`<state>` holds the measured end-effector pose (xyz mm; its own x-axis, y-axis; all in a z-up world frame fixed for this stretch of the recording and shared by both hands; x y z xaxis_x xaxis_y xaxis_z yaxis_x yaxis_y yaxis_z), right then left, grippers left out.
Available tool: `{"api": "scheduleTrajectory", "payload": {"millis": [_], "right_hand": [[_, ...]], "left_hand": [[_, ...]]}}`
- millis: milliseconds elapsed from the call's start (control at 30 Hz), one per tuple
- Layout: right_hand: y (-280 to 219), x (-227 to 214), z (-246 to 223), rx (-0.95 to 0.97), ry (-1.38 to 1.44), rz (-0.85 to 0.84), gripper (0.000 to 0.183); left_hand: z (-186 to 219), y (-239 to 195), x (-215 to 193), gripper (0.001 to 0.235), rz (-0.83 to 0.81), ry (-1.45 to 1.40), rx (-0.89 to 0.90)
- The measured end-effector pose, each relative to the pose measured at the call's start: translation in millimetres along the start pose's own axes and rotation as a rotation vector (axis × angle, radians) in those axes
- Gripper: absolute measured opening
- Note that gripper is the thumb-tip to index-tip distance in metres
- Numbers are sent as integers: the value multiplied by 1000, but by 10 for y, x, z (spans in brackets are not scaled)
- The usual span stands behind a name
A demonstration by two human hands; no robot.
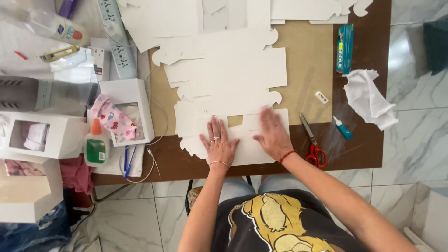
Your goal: The person assembles a paper craft by cutting out small rectangular pieces from a larger white cardboard sheet, applying glue to the edges, and adhering them to designated slots. The person repeats this process for multiple pieces, ensuring each is properly aligned and secured.
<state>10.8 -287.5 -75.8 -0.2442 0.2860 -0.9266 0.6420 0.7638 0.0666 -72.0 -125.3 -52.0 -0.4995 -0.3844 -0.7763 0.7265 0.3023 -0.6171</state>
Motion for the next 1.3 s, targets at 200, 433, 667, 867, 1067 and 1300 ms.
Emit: {"api": "scheduleTrajectory", "payload": {"millis": [200, 433, 667, 867, 1067, 1300], "right_hand": [[-375, -79, -289, -414, 273, -68, 35], [-761, -451, 307, 375, 404, 101, 8], [-460, -1078, -9, 606, 425, -102, 18], [-236, -933, -342, 456, 454, -162, 22], [-165, -904, -608, 373, 568, -276, 27], [-141, -839, -708, 351, 515, -333, 27]], "left_hand": [[-33, 62, 169, 80, 111, -34, 16], [-368, -175, 158, 37, 617, -582, 31], [-891, -457, -156, 13, 908, -848, -327], [-1094, -477, -331, 12, 930, -935, -320], [-1377, -362, -552, 14, 1191, -490, -235], [-2071, 258, -1105, 90, 782, 65, -448]]}}
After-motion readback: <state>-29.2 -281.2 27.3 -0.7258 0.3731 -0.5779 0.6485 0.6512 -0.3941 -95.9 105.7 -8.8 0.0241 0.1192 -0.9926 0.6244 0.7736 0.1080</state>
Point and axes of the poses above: each hand's wrist, its own y-axis towards the middle knuckle, its own x-axis out of the palm, z = x × y, the point moved 1 cm from there along y, towards the middle knuckle, and after that the axes turned 5 degrees about y, right-handed, at the moved point
